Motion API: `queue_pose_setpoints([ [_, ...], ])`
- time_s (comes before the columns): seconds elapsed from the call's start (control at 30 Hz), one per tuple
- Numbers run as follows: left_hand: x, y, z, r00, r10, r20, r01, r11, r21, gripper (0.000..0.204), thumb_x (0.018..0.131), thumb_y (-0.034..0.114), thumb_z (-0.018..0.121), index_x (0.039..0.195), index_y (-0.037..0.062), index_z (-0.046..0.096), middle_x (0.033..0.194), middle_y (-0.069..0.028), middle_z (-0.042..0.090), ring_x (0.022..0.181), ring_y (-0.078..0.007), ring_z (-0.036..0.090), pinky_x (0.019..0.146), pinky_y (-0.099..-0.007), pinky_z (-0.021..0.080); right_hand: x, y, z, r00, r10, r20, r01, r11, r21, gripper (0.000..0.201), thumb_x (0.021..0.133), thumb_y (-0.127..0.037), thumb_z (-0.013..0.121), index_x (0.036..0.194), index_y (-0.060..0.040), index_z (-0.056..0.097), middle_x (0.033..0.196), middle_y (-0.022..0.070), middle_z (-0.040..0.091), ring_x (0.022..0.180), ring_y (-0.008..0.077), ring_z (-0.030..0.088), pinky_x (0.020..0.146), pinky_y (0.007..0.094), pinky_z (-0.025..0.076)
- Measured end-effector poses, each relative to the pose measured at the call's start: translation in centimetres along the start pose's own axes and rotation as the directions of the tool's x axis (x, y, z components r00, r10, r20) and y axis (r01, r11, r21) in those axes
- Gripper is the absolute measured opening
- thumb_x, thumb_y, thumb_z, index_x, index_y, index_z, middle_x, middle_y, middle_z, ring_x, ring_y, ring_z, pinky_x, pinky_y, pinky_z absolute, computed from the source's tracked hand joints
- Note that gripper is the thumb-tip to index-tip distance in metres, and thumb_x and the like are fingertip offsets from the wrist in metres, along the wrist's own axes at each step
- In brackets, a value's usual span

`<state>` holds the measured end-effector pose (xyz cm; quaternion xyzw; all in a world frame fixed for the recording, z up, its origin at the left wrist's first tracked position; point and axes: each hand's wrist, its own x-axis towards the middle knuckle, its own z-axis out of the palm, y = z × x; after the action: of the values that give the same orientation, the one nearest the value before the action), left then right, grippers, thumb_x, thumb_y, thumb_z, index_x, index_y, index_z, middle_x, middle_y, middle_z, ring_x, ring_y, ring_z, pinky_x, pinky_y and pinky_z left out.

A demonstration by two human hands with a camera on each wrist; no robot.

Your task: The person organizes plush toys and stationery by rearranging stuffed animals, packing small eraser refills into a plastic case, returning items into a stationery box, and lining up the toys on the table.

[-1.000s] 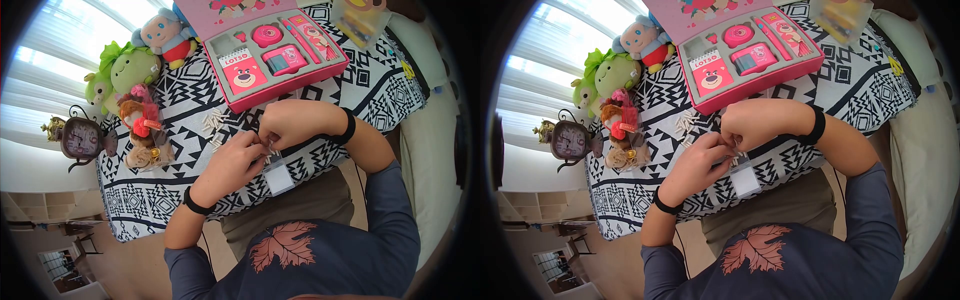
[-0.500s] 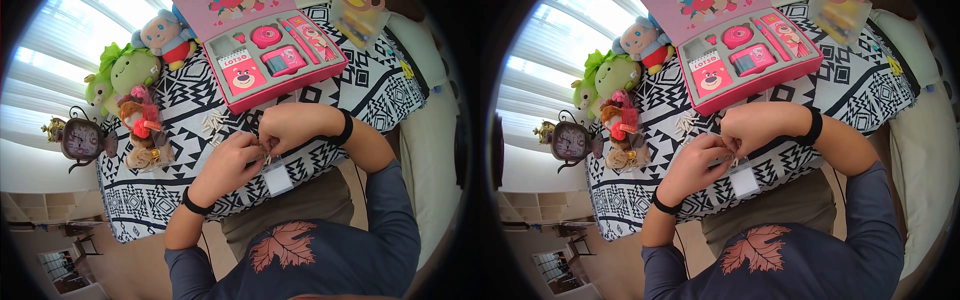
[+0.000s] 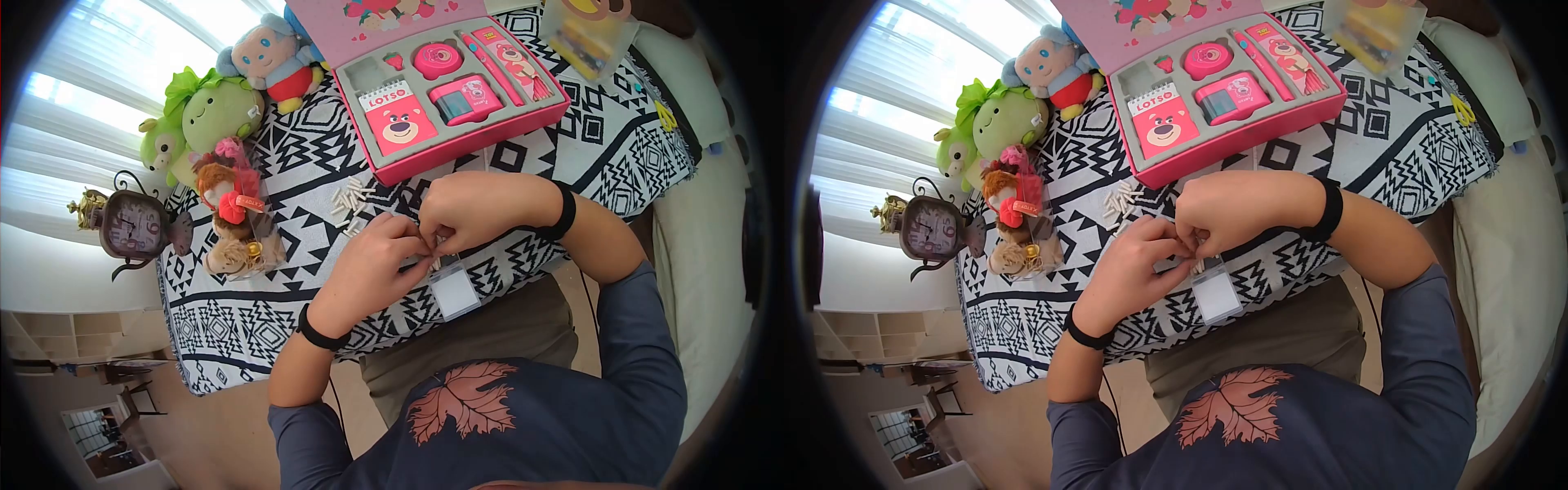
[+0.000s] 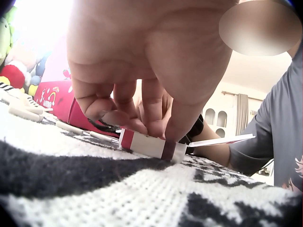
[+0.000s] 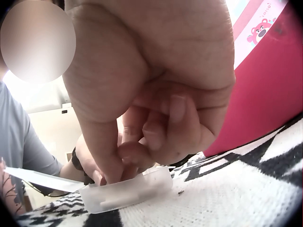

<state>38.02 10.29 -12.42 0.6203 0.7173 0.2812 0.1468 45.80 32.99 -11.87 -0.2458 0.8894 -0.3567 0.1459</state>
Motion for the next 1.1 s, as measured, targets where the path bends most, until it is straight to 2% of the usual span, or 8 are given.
queue_pose_setpoints([
  [0.3, 0.0, 0.0, 0.1, 1.000, -0.013, -0.007, 0.013, 0.999, -0.029, 0.013, 0.082, 0.008, 0.083, 0.093, 0.0045, 0.078, 0.097, -0.0088, 0.069, 0.092, -0.0296, 0.068, 0.083, -0.0403, 0.056, 0.4, 0.3, 0.7, 0.999, -0.035, -0.008, 0.034, 0.994, -0.104, 0.011, 0.080, -0.014, 0.077, 0.085, -0.0038, 0.080, 0.080, 0.0131, 0.073, 0.077, 0.0343, 0.071, 0.070, 0.0443, 0.055],
  [0.63, -0.1, -0.1, -0.3, 0.998, -0.063, -0.004, 0.063, 0.997, -0.033, 0.015, 0.082, 0.006, 0.083, 0.097, 0.0038, 0.081, 0.097, -0.0101, 0.070, 0.093, -0.0298, 0.069, 0.083, -0.0393, 0.056, 0.1, -0.4, 0.1, 0.999, 0.030, 0.038, -0.028, 0.998, -0.062, 0.012, 0.083, -0.016, 0.077, 0.086, -0.0049, 0.081, 0.080, 0.0124, 0.074, 0.076, 0.0327, 0.072, 0.069, 0.0438, 0.055],
  [0.73, -0.3, -0.9, -1.4, 0.984, -0.115, -0.137, 0.110, 0.993, -0.047, 0.016, 0.083, 0.005, 0.081, 0.099, 0.0036, 0.081, 0.097, -0.0107, 0.070, 0.094, -0.0300, 0.069, 0.085, -0.0388, 0.056, 0.2, -0.2, 0.2, 0.999, 0.019, 0.033, -0.017, 0.999, -0.052, 0.013, 0.084, -0.016, 0.078, 0.087, -0.0045, 0.080, 0.079, 0.0119, 0.075, 0.075, 0.0323, 0.072, 0.069, 0.0435, 0.055],
  [0.8, -0.5, -1.5, -2.3, 0.947, -0.119, -0.298, 0.161, 0.980, 0.121, 0.018, 0.083, 0.003, 0.080, 0.101, 0.0023, 0.080, 0.100, -0.0115, 0.069, 0.098, -0.0296, 0.068, 0.087, -0.0382, 0.055, 0.1, -0.1, 0.2, 1.000, -0.012, 0.006, 0.013, 0.998, -0.055, 0.013, 0.085, -0.016, 0.078, 0.090, -0.0042, 0.080, 0.077, 0.0109, 0.073, 0.075, 0.0321, 0.072, 0.070, 0.0432, 0.055],
  [0.83, -0.7, -1.8, -2.6, 0.941, -0.191, -0.278, 0.238, 0.961, 0.143, 0.025, 0.085, 0.003, 0.077, 0.110, 0.0025, 0.079, 0.108, -0.0132, 0.069, 0.105, -0.0315, 0.067, 0.091, -0.0401, 0.055, 0.1, -0.1, 0.1, 1.000, -0.012, 0.006, 0.012, 0.998, -0.055, 0.013, 0.085, -0.016, 0.078, 0.090, -0.0042, 0.080, 0.077, 0.0109, 0.073, 0.075, 0.0321, 0.072, 0.070, 0.0432, 0.055],
  [0.93, -1.0, -2.6, -2.0, 0.943, -0.213, -0.258, 0.271, 0.937, 0.219, 0.028, 0.088, 0.006, 0.075, 0.116, 0.0028, 0.076, 0.116, -0.0143, 0.067, 0.111, -0.0342, 0.067, 0.095, -0.0419, 0.054, 0.1, -0.1, 0.0, 0.990, -0.006, -0.141, -0.002, 0.999, -0.050, 0.017, 0.088, -0.017, 0.076, 0.099, -0.0043, 0.080, 0.090, 0.0112, 0.074, 0.083, 0.0312, 0.072, 0.075, 0.0423, 0.056],
  [1.0, -0.8, -2.3, -1.7, 0.943, -0.244, -0.227, 0.288, 0.939, 0.189, 0.029, 0.088, 0.007, 0.074, 0.117, 0.0030, 0.074, 0.116, -0.0143, 0.066, 0.112, -0.0353, 0.066, 0.097, -0.0429, 0.054, 0.2, 0.3, 0.4, 0.937, -0.136, -0.322, 0.106, 0.988, -0.110, 0.021, 0.095, -0.020, 0.074, 0.109, -0.0054, 0.079, 0.108, 0.0107, 0.071, 0.100, 0.0295, 0.070, 0.084, 0.0419, 0.056],
  [1.1, -1.0, -2.7, -1.7, 0.948, -0.260, -0.185, 0.288, 0.946, 0.146, 0.027, 0.088, 0.008, 0.074, 0.114, 0.0030, 0.074, 0.116, -0.0137, 0.065, 0.114, -0.0360, 0.065, 0.098, -0.0436, 0.054, 0.4, 0.7, 1.3, 0.940, -0.231, -0.253, 0.174, 0.958, -0.227, 0.026, 0.104, -0.028, 0.068, 0.112, -0.0066, 0.079, 0.117, 0.0096, 0.067, 0.110, 0.0287, 0.064, 0.092, 0.0423, 0.054],
])
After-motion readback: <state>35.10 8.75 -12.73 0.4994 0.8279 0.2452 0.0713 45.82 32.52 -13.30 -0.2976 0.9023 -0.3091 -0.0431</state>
